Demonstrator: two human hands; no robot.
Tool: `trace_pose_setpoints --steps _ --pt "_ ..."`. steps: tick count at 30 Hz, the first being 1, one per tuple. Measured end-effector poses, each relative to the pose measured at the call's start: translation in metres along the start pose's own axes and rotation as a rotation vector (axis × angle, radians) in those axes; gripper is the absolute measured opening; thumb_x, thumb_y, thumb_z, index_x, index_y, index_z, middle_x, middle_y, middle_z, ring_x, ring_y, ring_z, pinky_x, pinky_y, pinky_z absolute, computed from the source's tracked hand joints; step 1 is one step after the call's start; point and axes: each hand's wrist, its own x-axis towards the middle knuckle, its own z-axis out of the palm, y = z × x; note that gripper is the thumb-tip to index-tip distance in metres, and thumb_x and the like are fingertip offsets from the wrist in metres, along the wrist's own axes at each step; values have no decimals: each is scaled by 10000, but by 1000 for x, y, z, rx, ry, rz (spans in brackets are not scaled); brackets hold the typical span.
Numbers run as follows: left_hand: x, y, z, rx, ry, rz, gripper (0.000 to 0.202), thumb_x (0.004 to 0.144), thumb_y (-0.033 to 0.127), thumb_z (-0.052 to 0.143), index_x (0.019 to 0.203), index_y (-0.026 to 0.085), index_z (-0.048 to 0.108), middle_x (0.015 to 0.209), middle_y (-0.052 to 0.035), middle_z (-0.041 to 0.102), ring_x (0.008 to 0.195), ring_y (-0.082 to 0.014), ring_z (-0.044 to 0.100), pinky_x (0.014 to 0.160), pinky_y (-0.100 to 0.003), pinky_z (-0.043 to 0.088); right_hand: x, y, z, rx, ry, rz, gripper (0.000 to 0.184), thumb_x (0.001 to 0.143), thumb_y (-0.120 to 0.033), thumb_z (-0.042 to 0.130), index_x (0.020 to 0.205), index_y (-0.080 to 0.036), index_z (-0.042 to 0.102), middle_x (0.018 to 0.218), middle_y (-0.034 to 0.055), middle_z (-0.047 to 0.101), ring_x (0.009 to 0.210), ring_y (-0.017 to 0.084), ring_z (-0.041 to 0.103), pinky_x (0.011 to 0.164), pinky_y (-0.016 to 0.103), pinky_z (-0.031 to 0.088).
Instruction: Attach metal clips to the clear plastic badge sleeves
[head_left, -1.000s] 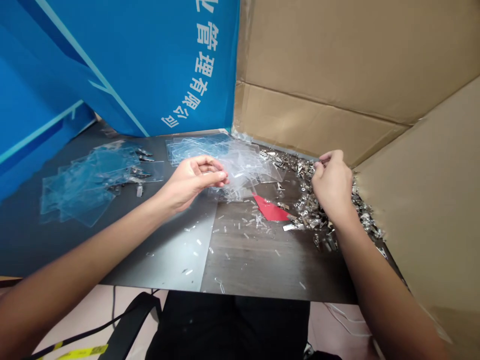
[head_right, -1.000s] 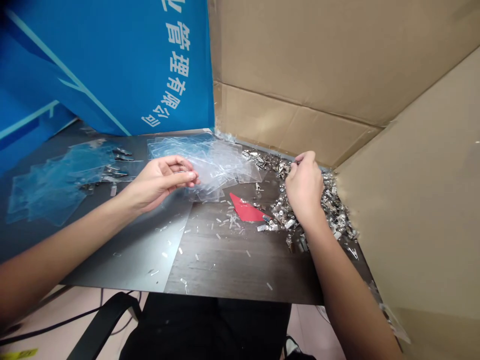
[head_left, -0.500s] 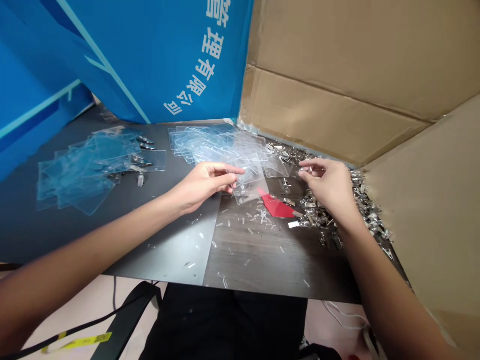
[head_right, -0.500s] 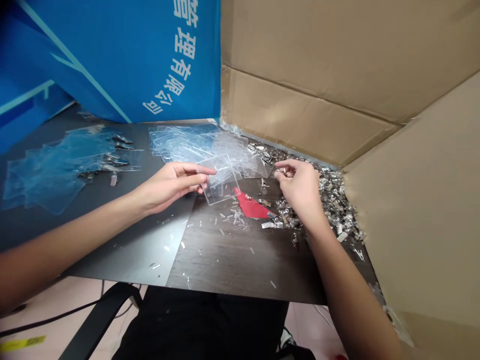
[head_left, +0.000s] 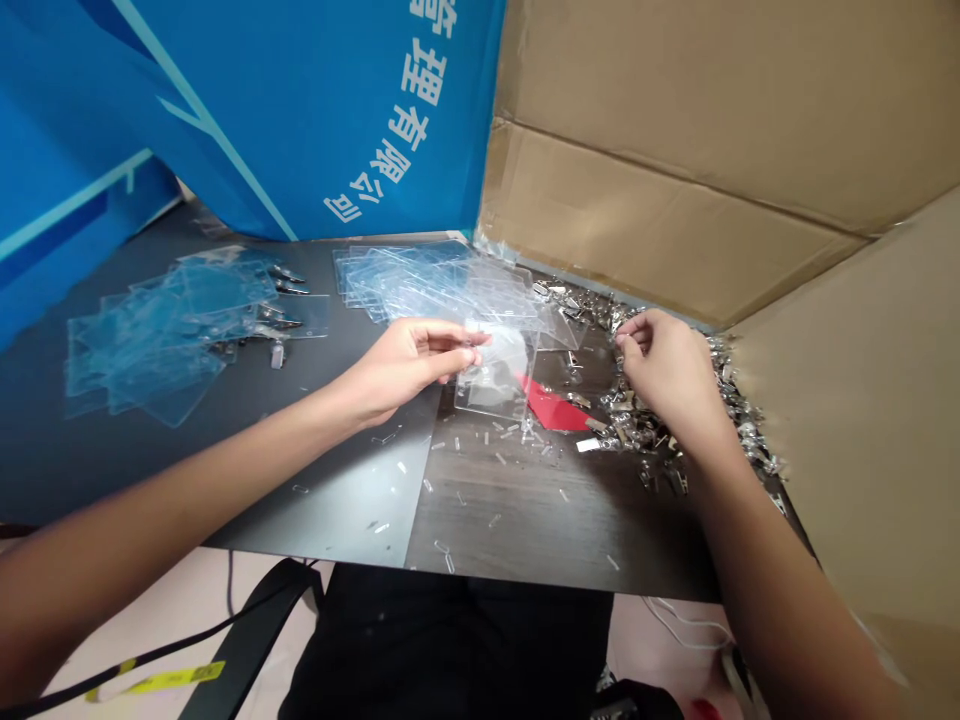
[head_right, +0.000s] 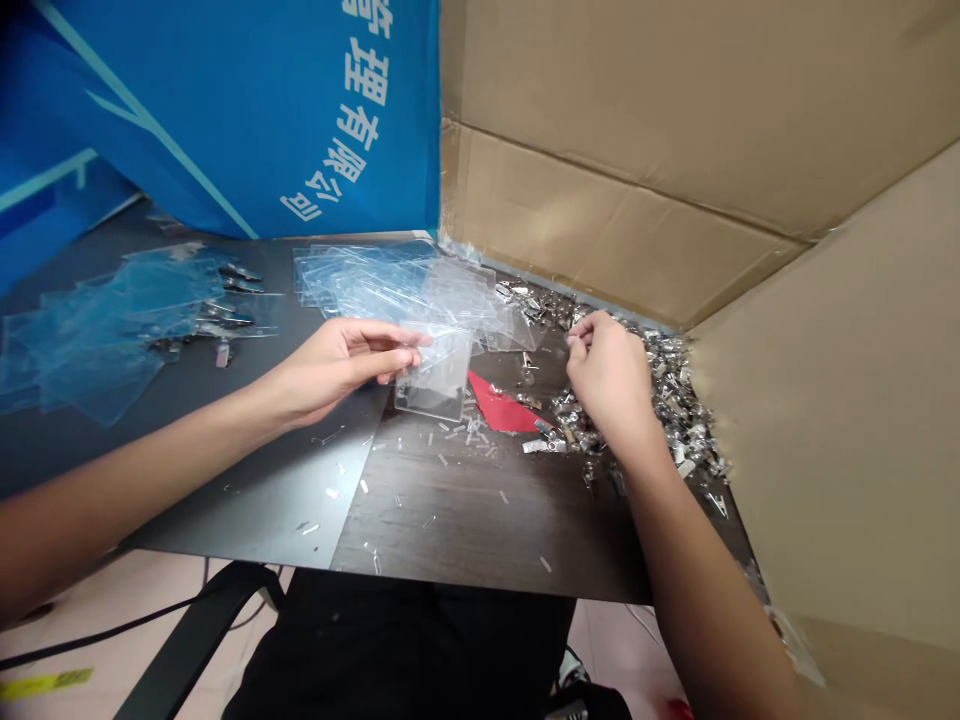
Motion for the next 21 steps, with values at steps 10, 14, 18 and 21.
trace_pose_setpoints --steps 10,14,18,21 --pt "1 0 -1 64 52 56 135 776 274 886 880 189 888 1004 -102 872 755 -151 654 671 -295 482 -5 -19 0 645 -308 -13 264 854 -382 854 1057 -219 808 956 86 849 897 261 800 873 429 671" --pt "3 -1 -3 89 75 91 74 812 242 810 773 179 811 856 -75 799 684 -132 595 665 -294 480 -13 -29 -1 739 -364 -39 284 839 -378 873 1065 -211 842 998 101 870 939 272 829 943 467 698" --pt "1 5 -6 339 -60 140 126 916 299 734 885 187 781 896 -76 780 782 -183 678 759 -326 542 -18 -35 3 723 -370 -37 260 829 -349 862 1030 -183 848 1007 134 875 947 290 850 922 471 717" --pt "-10 9 -8 721 -245 220 297 1008 466 709 1115 202 796 1077 -100 780 953 -253 712 864 -369 540 -22 -38 6 685 -351 -47 239 848 -332 831 1025 -173 839 1003 148 879 936 300 857 879 462 718"
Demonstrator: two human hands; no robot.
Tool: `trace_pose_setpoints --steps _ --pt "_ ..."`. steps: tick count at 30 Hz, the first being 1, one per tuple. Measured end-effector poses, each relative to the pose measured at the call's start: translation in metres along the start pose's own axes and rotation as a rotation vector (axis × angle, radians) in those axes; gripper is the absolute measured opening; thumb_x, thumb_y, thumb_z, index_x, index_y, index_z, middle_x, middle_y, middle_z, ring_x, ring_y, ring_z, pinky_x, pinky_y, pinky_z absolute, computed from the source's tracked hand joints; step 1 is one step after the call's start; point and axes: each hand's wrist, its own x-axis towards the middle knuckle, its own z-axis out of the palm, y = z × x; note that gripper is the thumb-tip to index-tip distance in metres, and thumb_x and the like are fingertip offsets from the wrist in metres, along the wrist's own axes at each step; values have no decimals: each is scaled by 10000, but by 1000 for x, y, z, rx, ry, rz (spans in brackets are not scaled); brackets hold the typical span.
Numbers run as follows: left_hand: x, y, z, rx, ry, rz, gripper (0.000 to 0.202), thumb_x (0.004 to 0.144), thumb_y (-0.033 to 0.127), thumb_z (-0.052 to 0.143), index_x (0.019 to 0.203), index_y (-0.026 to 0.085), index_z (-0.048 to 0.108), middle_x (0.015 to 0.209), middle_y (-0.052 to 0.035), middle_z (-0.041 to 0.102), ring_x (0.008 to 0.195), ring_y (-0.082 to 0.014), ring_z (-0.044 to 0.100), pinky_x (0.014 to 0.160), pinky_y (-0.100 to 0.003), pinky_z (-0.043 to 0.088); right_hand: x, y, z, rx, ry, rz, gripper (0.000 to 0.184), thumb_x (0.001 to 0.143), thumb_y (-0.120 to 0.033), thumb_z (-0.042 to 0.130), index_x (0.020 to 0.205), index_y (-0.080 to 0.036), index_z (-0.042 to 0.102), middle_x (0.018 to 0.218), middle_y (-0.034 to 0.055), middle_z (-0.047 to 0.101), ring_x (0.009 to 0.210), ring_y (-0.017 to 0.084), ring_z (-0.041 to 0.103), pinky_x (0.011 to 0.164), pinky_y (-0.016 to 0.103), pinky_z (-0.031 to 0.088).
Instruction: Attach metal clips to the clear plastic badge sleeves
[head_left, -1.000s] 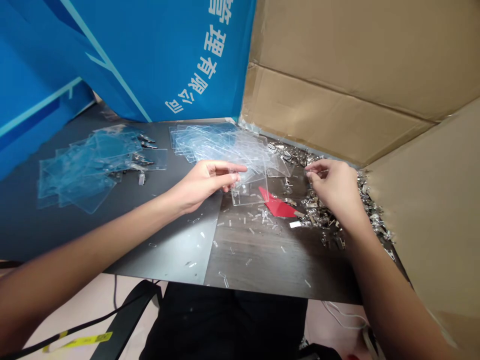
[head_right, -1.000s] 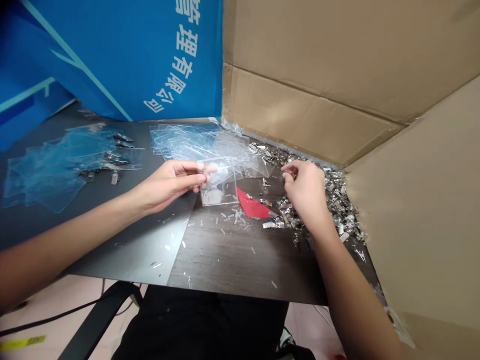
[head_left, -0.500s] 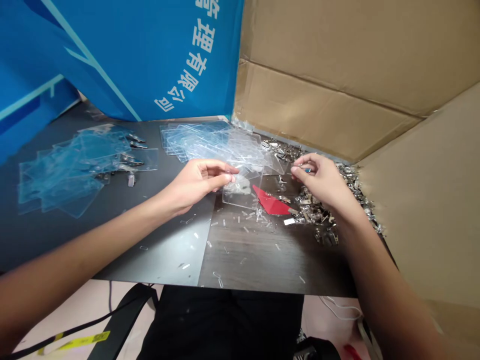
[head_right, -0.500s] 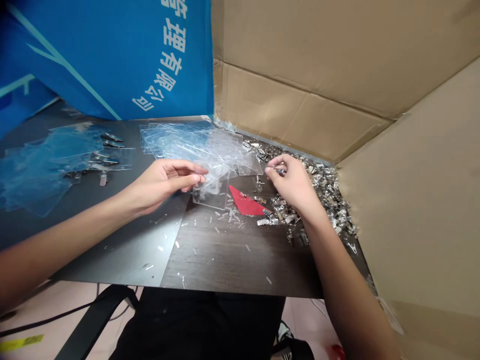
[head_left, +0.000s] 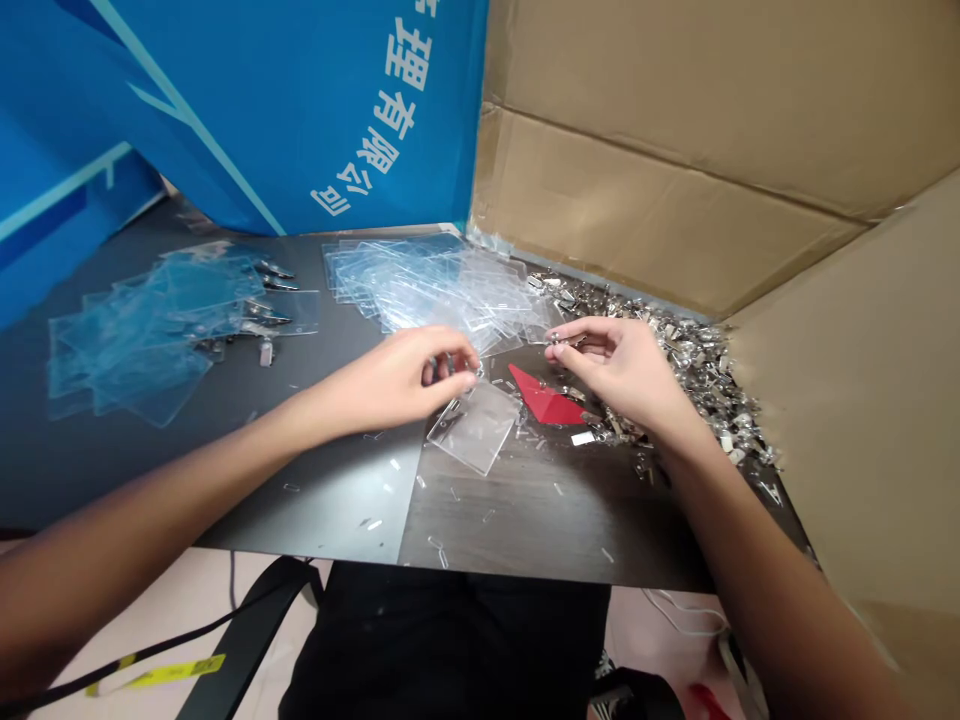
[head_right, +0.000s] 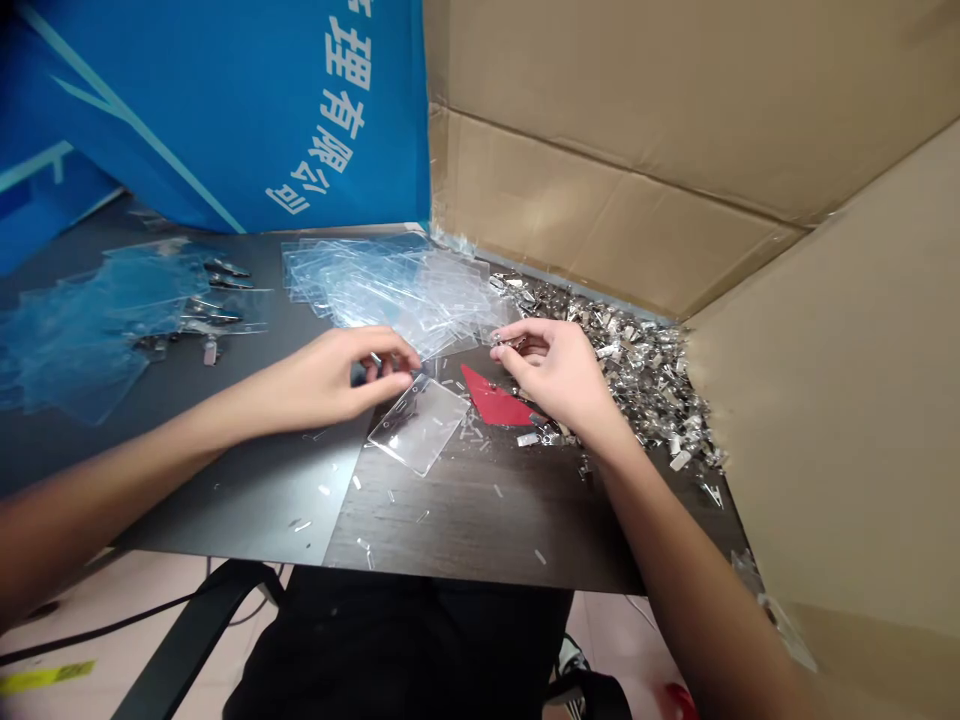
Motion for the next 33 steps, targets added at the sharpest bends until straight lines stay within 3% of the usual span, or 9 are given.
trace_pose_setpoints --steps 4,9,12,16,19,22,25,29,33 --pt "-13 4 9 305 -98 -5 577 949 630 809 1331 204 729 1258 -155 695 1146 -364 683 927 -414 525 -5 -3 9 -161 80 -73 108 897 -289 757 947 -200 792 948 121 871 857 275 834 796 426 677" --pt "-14 1 20 322 -140 -65 555 958 466 820 1418 202 659 1244 -143 682 1090 -344 694 884 -401 516 -10 -6 20 -277 64 -133 108 948 -319 740 894 -226 742 909 79 840 785 228 766 783 408 626" --pt "-15 0 19 274 -132 -48 511 957 409 791 1418 237 654 1257 -123 670 1051 -314 700 859 -386 514 -13 -5 25 -269 19 -146 90 962 -304 729 1005 -232 762 900 56 828 803 224 757 800 404 620" --pt "-14 2 15 184 -87 -117 532 852 392 857 1324 246 659 1253 -106 665 972 -279 694 853 -391 536 -16 -3 31 -261 -73 -166 258 991 -273 689 1226 -244 791 982 51 844 856 227 767 867 419 624" --pt "-11 1 16 107 -64 -152 553 769 343 893 1253 238 646 1195 -93 700 904 -246 676 804 -377 539 -18 -2 36 -233 -138 -167 191 996 -269 682 1137 -243 808 1057 73 853 935 245 784 869 417 612" --pt "-7 -1 20 -18 -31 -120 562 753 263 855 1273 242 644 1138 -74 758 814 -202 662 747 -349 541 -19 -2 38 -178 -149 -153 108 983 -274 686 1061 -243 754 996 64 822 911 238 757 820 394 578" --pt "-3 -2 20 -202 -43 -100 378 805 271 822 1161 205 715 967 -62 801 746 -185 671 717 -334 551 -21 -3 36 -119 -119 -136 53 989 -285 666 1021 -244 654 898 29 745 805 198 677 758 365 511" --pt "1 3 8 -368 11 -108 208 862 373 861 941 181 847 935 -97 845 820 -215 735 791 -354 584 -22 -7 32 -60 -89 -48 16 1020 -257 582 1028 -263 570 719 -57 569 633 153 489 659 337 382" --pt "2 5 -3 -490 123 -84 194 878 391 904 961 216 898 1032 -93 858 943 -234 753 893 -363 578 -21 -9 31 100 -161 39 47 1037 -280 556 1049 -261 597 677 -76 490 584 144 402 606 316 328"
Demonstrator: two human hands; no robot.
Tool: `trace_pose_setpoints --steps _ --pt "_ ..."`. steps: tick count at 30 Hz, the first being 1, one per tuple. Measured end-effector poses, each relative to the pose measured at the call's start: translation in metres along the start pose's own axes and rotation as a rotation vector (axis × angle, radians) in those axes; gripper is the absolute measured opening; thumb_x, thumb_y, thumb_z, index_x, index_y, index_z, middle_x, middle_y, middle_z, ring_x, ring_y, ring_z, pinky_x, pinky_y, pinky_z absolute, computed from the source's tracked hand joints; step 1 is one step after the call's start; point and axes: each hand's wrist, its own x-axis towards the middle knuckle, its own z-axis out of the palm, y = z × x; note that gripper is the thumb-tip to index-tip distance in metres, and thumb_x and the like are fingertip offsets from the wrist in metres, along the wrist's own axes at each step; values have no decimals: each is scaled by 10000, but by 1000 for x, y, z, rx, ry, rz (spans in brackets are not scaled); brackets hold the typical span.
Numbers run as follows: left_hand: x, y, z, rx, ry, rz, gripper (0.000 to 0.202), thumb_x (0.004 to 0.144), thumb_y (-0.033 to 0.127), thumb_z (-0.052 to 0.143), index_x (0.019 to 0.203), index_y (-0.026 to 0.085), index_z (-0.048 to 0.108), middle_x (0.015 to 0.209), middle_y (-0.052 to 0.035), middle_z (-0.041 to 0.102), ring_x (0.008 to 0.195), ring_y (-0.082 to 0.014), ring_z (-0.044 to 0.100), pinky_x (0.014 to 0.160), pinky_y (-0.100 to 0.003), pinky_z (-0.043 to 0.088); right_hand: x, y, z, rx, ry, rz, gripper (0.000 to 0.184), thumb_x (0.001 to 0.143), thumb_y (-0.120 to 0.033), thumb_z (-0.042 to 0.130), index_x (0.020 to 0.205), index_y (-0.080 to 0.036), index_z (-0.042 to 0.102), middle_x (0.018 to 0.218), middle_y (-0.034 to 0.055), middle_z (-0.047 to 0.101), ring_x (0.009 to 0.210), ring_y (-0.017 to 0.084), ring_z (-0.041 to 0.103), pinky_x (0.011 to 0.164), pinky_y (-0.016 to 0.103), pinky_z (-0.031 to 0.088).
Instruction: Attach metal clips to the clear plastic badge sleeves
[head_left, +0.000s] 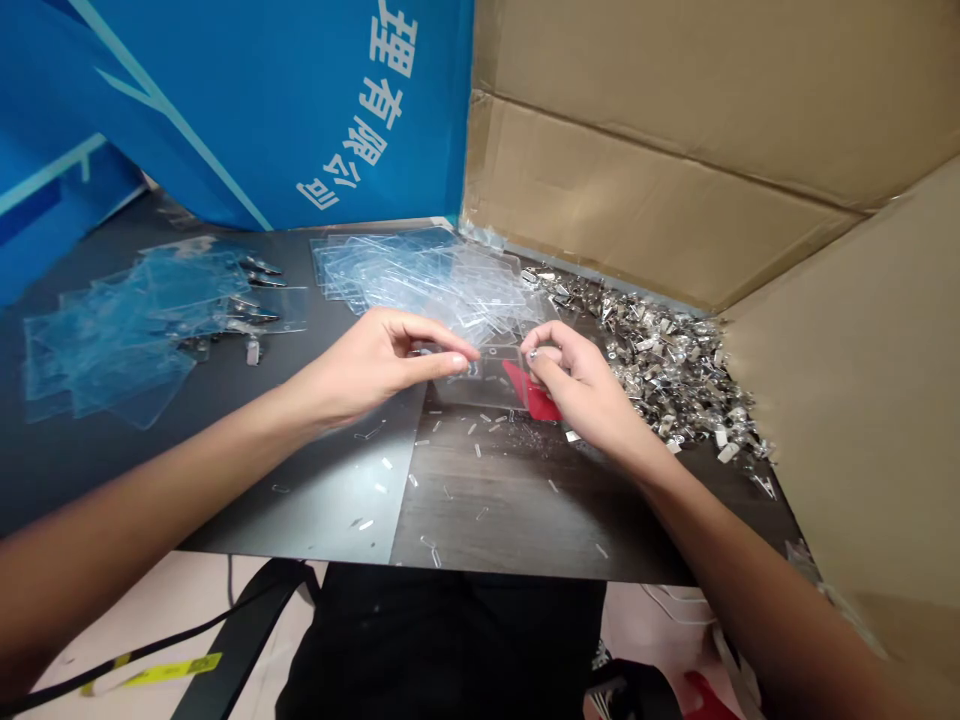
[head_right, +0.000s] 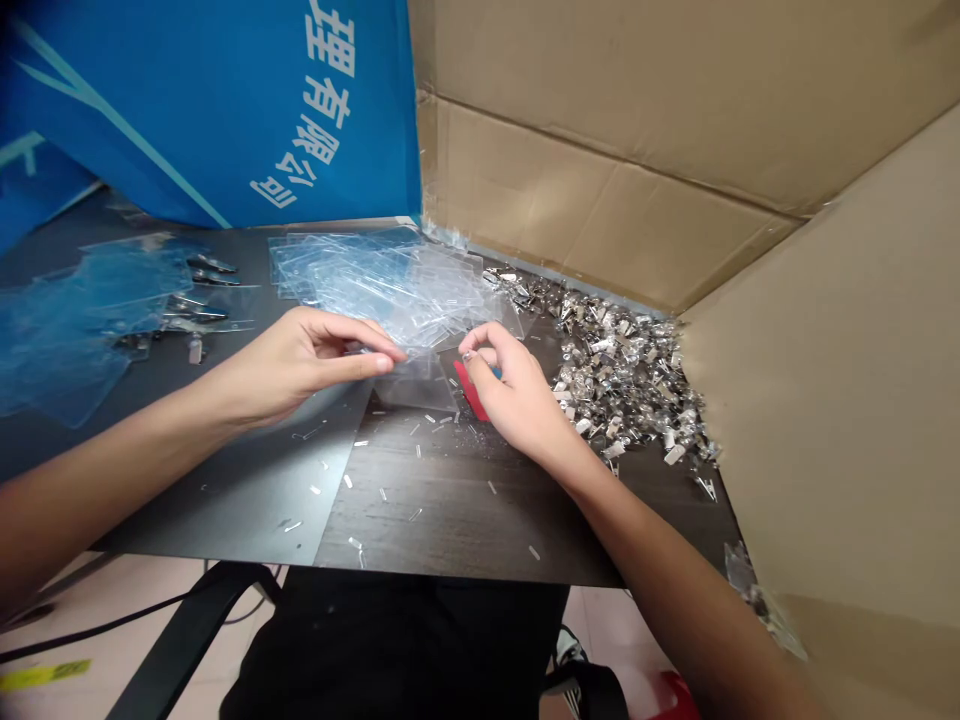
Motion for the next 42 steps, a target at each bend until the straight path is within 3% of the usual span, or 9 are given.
trace_pose_setpoints --steps 5,13,21,24,31,35,42 --pt "1 -6 5 -78 -20 68 202 976 411 829 971 209 821 984 -69 765 923 -210 666 902 -350 526 -1 -2 4 89 -146 -28 235 1081 -416 594 946 -238 667 714 -46 488 644 150 414 619 310 327" --pt "-7 -5 18 -74 -89 79 152 997 366 704 1008 226 646 900 -19 535 824 -201 470 793 -338 439 -11 -9 14 202 -319 -20 466 1082 -609 672 810 -242 581 720 -55 426 671 143 346 620 298 260" --pt "-10 -6 16 -60 -171 120 200 999 351 701 1138 248 600 1045 -44 556 906 -226 474 872 -372 454 -9 -5 13 300 -460 4 512 1070 -658 690 805 -247 538 739 -58 406 660 142 321 604 291 248" --pt "-10 -6 17 -41 -242 138 166 1039 325 653 1172 241 599 1074 -49 585 947 -232 495 883 -370 450 -9 -7 10 292 -522 -35 457 1082 -610 695 835 -243 580 734 -59 428 672 145 372 637 296 294" --pt "-12 -11 18 59 -404 206 271 1174 435 557 1362 239 554 1088 -54 624 974 -225 568 867 -356 460 -12 -17 7 118 -496 -149 235 1077 -314 605 900 -210 721 922 12 680 916 193 600 904 354 443" --pt "-11 -15 15 152 -350 268 287 1167 444 586 1364 241 537 1128 -56 574 976 -211 557 860 -347 470 -17 -19 10 87 -430 -151 154 999 -235 590 1081 -219 719 1021 23 721 958 213 628 899 369 472" --pt "-11 -10 14 253 -195 290 216 1068 334 692 1217 236 571 1041 -34 575 902 -199 536 816 -332 456 -23 -7 18 201 -298 -169 204 1053 -178 548 1237 -255 594 885 -34 636 854 183 593 835 360 453"
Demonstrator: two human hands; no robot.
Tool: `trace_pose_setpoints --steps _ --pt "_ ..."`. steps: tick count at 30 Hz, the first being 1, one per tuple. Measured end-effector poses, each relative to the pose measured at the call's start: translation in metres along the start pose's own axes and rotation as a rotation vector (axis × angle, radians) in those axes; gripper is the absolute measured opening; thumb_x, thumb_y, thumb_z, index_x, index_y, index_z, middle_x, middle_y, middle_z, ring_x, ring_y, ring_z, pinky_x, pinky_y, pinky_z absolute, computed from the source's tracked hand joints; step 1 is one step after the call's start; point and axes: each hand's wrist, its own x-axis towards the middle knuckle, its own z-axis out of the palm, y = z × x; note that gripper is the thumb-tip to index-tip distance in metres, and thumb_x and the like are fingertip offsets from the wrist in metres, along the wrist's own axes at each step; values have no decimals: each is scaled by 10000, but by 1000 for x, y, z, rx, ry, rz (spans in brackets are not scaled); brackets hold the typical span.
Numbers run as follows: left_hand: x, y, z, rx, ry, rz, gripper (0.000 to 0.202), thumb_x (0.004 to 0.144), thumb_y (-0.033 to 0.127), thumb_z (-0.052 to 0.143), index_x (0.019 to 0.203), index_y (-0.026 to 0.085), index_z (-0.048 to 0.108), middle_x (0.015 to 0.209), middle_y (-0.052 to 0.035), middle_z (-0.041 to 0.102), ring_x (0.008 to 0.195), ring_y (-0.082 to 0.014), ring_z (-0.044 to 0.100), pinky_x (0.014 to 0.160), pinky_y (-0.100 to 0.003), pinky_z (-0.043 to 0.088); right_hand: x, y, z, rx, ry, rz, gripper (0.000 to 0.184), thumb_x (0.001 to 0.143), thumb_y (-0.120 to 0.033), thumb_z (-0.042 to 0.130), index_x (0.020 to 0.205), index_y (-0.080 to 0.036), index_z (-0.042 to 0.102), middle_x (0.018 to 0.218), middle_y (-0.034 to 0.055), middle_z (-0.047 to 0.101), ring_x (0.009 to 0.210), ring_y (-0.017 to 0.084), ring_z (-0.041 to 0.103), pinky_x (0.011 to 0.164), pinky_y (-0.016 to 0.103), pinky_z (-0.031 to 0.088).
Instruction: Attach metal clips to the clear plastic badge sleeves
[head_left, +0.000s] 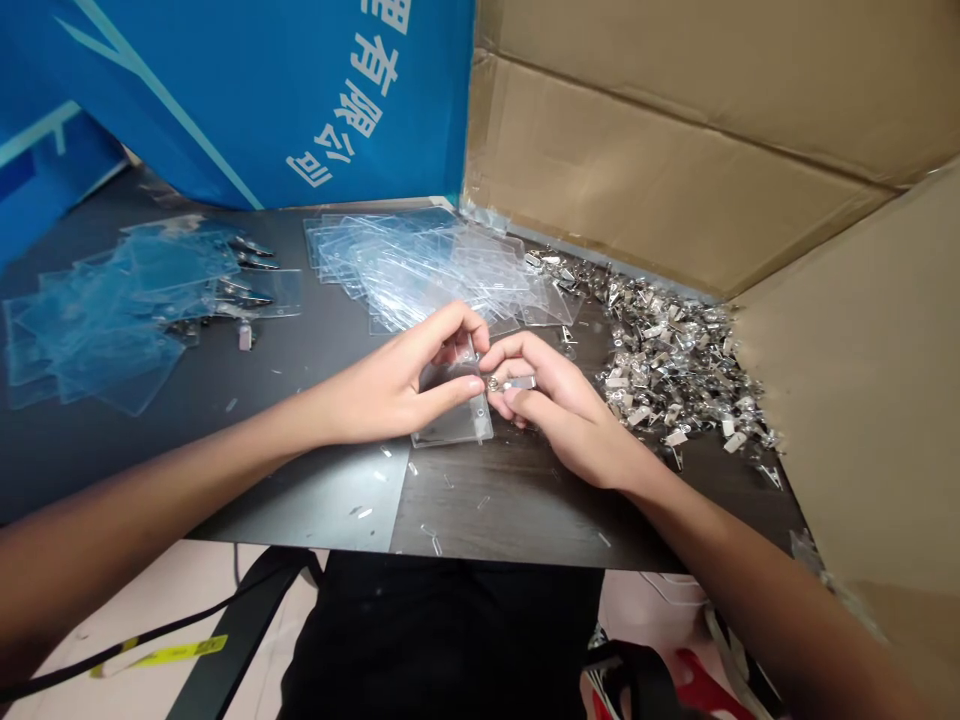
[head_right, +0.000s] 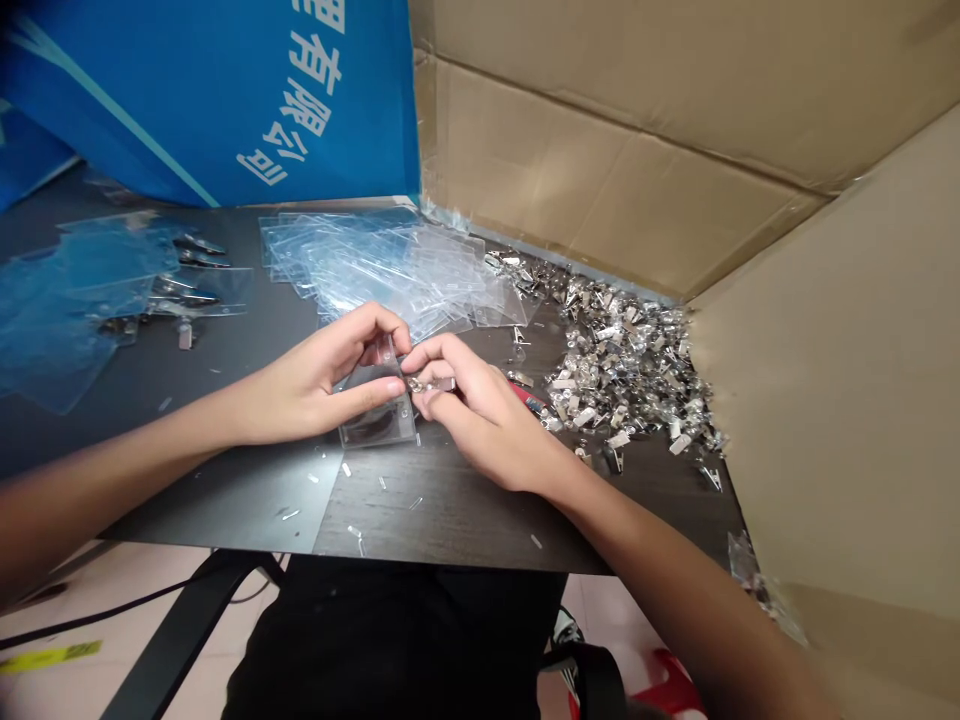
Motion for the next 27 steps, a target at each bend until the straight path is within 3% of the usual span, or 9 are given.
trace_pose_setpoints --steps 5,11,16,21,24,27 --pt "3 8 -1 45 -21 -19 139 1016 284 693 1116 213 627 952 -14 586 847 -185 536 785 -321 448 -2 4 1 16 33 -66 111 1103 -190 532 1180 -268 552 887 -38 613 857 175 590 828 358 453" --pt "5 12 0 68 -31 -21 70 993 264 675 962 203 666 856 -1 586 805 -173 529 752 -305 427 -3 -2 -1 -266 22 -168 69 1135 -237 509 1187 -263 546 1006 -1 668 868 182 627 811 354 465" --pt "5 14 0 149 12 -11 73 974 240 669 925 199 705 852 -1 624 773 -163 535 722 -295 421 -3 -3 -2 -461 5 -285 135 1105 -171 498 1208 -251 533 1059 30 714 839 185 656 805 350 509" --pt "5 14 2 211 12 63 120 974 194 650 854 196 646 767 18 598 722 -150 522 717 -296 413 -1 2 3 -558 32 -337 156 1069 -181 605 1191 -247 535 959 -4 688 724 151 612 697 305 477" --pt "5 15 4 245 8 104 189 977 185 642 798 201 584 714 30 555 688 -143 497 702 -298 405 -1 4 5 -570 42 -387 161 1053 -125 576 1158 -246 559 947 -9 693 687 138 573 676 302 456" --pt "4 15 4 197 3 86 109 990 202 648 881 205 643 779 18 633 714 -147 552 710 -293 440 0 2 5 -525 66 -413 200 994 -73 568 1092 -248 576 901 -33 659 662 123 530 688 301 449"
